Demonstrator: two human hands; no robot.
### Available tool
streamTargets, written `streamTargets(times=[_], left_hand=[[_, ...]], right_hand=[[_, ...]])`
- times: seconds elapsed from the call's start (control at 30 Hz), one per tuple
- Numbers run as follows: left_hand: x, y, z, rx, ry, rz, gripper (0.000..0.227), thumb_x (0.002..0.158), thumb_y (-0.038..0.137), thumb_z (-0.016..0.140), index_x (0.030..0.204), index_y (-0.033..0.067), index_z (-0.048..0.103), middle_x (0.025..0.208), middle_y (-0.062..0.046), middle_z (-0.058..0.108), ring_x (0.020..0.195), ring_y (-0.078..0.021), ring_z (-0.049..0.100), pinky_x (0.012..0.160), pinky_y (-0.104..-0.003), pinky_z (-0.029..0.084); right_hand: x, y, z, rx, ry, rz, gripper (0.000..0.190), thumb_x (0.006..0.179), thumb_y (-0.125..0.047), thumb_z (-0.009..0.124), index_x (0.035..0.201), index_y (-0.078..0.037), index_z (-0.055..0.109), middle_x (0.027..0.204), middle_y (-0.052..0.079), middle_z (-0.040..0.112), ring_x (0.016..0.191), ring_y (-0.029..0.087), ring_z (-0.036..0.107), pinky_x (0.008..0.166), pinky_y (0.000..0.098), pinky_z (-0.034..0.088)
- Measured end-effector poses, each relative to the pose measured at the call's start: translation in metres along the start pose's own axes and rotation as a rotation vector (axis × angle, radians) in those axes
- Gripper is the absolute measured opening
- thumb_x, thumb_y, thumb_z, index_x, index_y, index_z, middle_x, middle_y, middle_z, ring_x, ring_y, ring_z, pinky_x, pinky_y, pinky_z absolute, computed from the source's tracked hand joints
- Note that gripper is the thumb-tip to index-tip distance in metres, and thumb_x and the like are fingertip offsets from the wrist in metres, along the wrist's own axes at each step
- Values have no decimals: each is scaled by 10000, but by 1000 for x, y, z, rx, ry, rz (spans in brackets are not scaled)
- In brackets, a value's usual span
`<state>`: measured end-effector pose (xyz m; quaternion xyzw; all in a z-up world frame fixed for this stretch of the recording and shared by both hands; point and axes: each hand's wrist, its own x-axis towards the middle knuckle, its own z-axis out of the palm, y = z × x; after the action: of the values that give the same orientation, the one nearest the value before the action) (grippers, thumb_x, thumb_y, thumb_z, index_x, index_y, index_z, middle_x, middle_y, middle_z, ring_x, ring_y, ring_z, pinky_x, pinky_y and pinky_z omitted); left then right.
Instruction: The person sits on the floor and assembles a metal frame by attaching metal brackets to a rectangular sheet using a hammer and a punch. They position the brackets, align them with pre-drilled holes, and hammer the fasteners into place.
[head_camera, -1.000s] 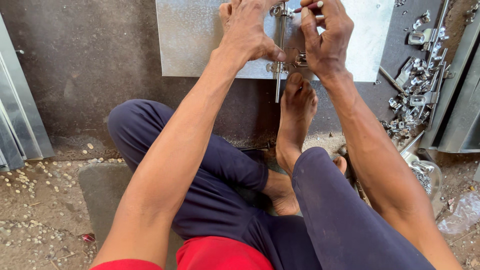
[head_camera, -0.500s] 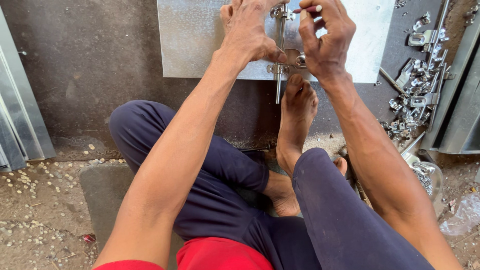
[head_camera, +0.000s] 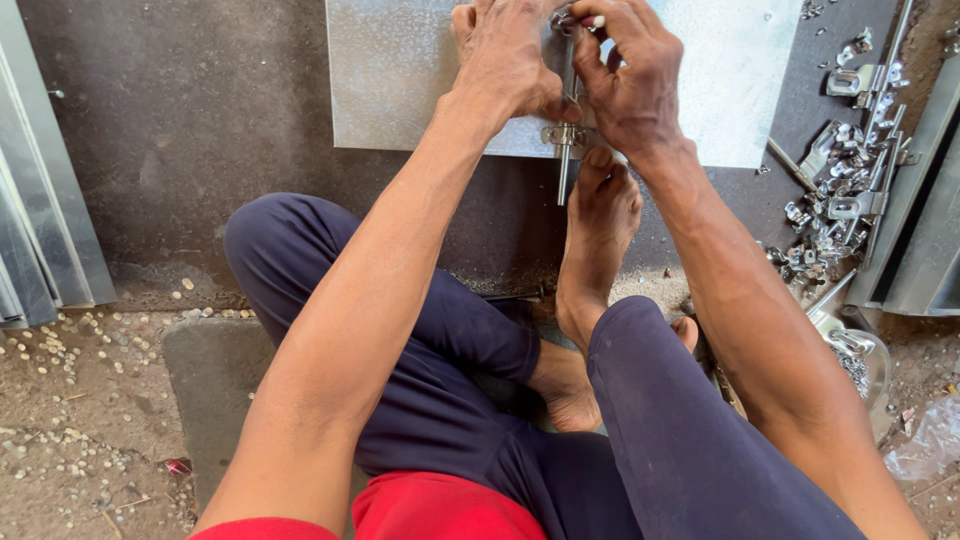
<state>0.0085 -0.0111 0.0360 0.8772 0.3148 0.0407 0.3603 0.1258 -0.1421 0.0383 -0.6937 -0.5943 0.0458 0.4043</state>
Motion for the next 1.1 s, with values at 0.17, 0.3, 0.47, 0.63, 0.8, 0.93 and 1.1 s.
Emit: streamTargets(times=[0.17,0.3,0.47,0.63,0.8,0.93,1.1], left_hand=[[0,5,1,-34,-3,-5,1068,281,398,1047,1268,322,646,1207,-8,623,1188,-248,463,920,-442,307],[0,5,6,-33,33,12,1089,274,384,1045,1276,282,632,1177,-23,617,1150,-262,457,894,-442,307],[-6,0,13,-3,97,68,1090,331,407,1050,1281,161,577,1171,-55,607,1142,-283,476,859,-461,325],[-19,7,8,-106,192,184,880,461,335,1037,1189,151,577,1191,-50,609,1148,-257,553,985,-418,482],[-41,18,-11,-421,-27,-166,389,826,262,783,1164,123,649,1012,-66,691,862,-203,675,741,-310,585],[-56,-4,-19,-998,-6,-396,326,982,394,593,1062,111,733,904,-38,735,832,-168,757,629,-353,601],[-57,-3,9,-188,273,186,254,844,402,840,1046,252,803,1098,-17,659,1041,-198,588,915,-436,443]], right_hand=[[-19,2,-21,78,170,135,57,1057,19,632,1099,8,668,1052,93,693,910,223,700,717,350,564],[-45,-11,-68,-31,11,824,171,990,-87,633,975,-7,783,734,67,651,580,107,473,509,293,321],[-67,-19,-69,442,-31,1159,268,884,-132,585,1039,7,755,670,14,662,476,27,466,362,201,324],[-64,-15,-65,485,14,1190,265,890,-130,560,971,55,731,663,47,599,484,58,433,379,233,279],[-39,-73,-61,230,-45,656,213,954,-141,565,962,36,683,821,84,680,684,98,581,589,278,492],[-46,-101,-48,284,-39,371,139,1025,-107,637,1106,-3,682,974,100,714,824,148,664,684,330,544],[-80,-49,-46,164,290,483,86,1049,-59,615,1099,-40,682,994,53,747,844,132,759,616,275,607]])
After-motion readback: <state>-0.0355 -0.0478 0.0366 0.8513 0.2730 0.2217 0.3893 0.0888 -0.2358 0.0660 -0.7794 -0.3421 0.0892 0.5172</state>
